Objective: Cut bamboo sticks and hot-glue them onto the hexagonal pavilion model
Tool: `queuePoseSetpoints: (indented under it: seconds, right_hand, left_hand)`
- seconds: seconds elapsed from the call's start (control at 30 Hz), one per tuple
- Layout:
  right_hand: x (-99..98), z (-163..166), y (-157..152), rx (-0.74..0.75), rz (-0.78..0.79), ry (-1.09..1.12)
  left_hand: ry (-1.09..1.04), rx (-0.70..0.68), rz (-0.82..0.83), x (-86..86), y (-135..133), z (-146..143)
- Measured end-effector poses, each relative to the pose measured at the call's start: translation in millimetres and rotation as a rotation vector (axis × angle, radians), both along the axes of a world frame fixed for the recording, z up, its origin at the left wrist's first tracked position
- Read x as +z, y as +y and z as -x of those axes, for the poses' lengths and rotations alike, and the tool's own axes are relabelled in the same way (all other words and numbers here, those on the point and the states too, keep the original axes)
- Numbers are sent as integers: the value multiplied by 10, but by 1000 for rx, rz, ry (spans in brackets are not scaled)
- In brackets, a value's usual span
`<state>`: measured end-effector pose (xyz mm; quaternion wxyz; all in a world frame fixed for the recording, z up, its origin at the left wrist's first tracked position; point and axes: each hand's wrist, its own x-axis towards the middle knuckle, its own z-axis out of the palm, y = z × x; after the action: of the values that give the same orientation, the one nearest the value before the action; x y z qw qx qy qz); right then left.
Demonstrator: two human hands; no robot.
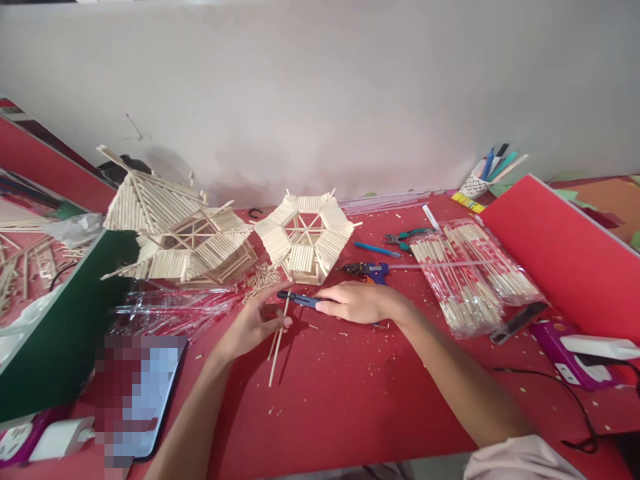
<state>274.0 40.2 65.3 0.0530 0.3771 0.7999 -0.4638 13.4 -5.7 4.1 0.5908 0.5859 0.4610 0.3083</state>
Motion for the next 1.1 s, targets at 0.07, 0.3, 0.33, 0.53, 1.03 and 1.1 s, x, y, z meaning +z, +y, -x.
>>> queuePoseSetpoints:
  seconds: [0.07,0.3,0.33,0.53,1.03,1.1]
  right_hand:
    - [-20,-13,10,-24,-14,13]
    - [-53,-58,27,-41,-86,66]
    - [-56,-58,26,-37,-99,66]
    - [-71,-37,14,-39,-140,31]
    - [-79,-20,-4,-40,-142,56]
    - [-83,-17,-4,-39,-143,57]
  left_hand:
    - [4,-1,7,7,2,8]
    - [30,-7,-13,19,-1,40]
    - [35,-9,-12,18,-3,41]
    - [40,15,6,12,-11,33]
    - [54,22,-10,47,0,27]
    - [54,21,-8,47,1,30]
